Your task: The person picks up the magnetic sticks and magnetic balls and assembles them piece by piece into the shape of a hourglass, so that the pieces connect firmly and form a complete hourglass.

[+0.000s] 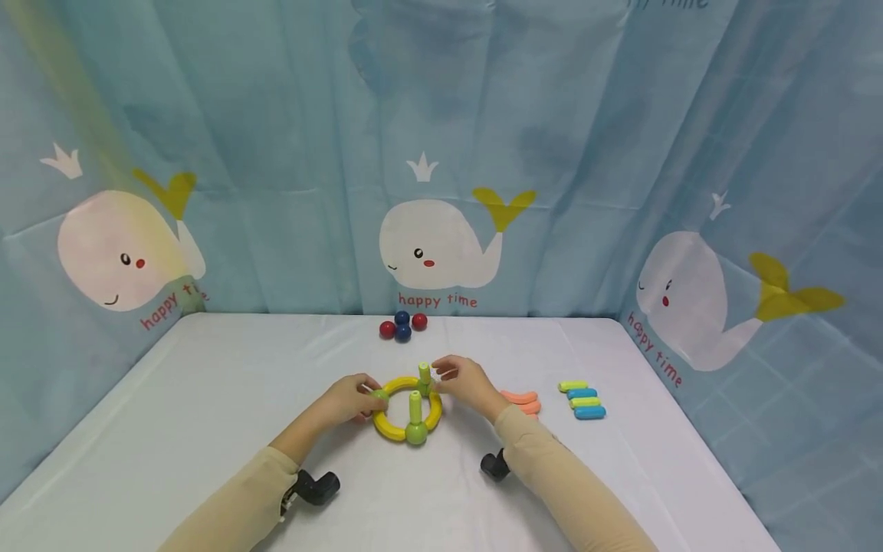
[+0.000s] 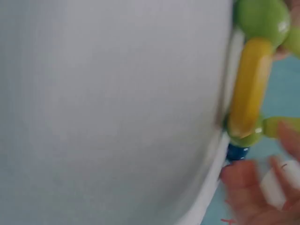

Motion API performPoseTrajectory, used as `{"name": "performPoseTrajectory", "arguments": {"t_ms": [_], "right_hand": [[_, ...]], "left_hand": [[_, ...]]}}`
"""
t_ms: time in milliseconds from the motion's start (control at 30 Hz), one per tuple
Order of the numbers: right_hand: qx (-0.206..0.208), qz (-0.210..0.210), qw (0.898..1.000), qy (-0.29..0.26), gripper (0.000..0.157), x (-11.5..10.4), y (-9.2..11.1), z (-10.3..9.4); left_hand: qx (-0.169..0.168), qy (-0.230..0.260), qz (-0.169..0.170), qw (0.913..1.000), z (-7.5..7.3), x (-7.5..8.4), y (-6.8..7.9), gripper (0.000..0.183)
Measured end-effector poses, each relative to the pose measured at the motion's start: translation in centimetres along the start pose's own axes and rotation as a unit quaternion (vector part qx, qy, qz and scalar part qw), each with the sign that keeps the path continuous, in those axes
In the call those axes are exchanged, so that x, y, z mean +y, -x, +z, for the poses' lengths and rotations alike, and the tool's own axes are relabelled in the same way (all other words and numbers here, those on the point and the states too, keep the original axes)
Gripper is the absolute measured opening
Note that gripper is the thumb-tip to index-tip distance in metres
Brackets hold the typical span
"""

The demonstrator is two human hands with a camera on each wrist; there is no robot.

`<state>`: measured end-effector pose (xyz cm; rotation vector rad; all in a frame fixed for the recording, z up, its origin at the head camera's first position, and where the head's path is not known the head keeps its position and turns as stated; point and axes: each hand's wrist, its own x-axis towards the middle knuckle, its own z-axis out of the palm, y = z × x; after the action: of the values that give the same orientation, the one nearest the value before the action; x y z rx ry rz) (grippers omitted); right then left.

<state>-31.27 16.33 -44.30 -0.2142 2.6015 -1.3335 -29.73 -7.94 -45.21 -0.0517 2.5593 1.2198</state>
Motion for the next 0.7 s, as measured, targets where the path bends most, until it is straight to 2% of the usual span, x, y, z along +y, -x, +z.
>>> {"name": "performPoseTrajectory", "arguments": {"t_ms": [100, 200, 300, 433, 567, 700], "right_hand": [[-0.037, 0.078, 0.995, -0.051, 0.045, 0.5, 1.3, -0.2], [-0.088, 0.125, 0.982, -0.111, 0.049, 1.0, 2.3, 0.0], [-0.11, 0.145, 0.972, -0.152, 0.05, 1.1, 2.6, 0.4], [-0.115, 0.162, 0.965, -0.169, 0.048, 0.9, 2.4, 1.1], [-0.108, 0.169, 0.966, -0.165, 0.041, 0.8, 2.0, 1.2], [-0.089, 0.165, 0.972, -0.14, 0.032, 0.5, 1.4, 0.8]], "left_hand": [[0.002, -0.011, 0.004, 0.9999, -0.2, 0.0, -0.7, 0.039], [-0.012, -0.016, 0.023, 0.9995, -0.3, 0.1, -1.7, 0.036], [-0.035, -0.011, 0.039, 0.9985, -0.3, 0.3, -2.5, 0.03], [-0.032, -0.022, 0.038, 0.9985, -0.3, 0.2, -2.8, 0.024], [-0.025, -0.029, 0.035, 0.9987, -0.5, 0.0, -2.6, 0.023], [-0.046, -0.019, 0.032, 0.9983, -1.0, -0.2, -2.3, 0.02]]}}
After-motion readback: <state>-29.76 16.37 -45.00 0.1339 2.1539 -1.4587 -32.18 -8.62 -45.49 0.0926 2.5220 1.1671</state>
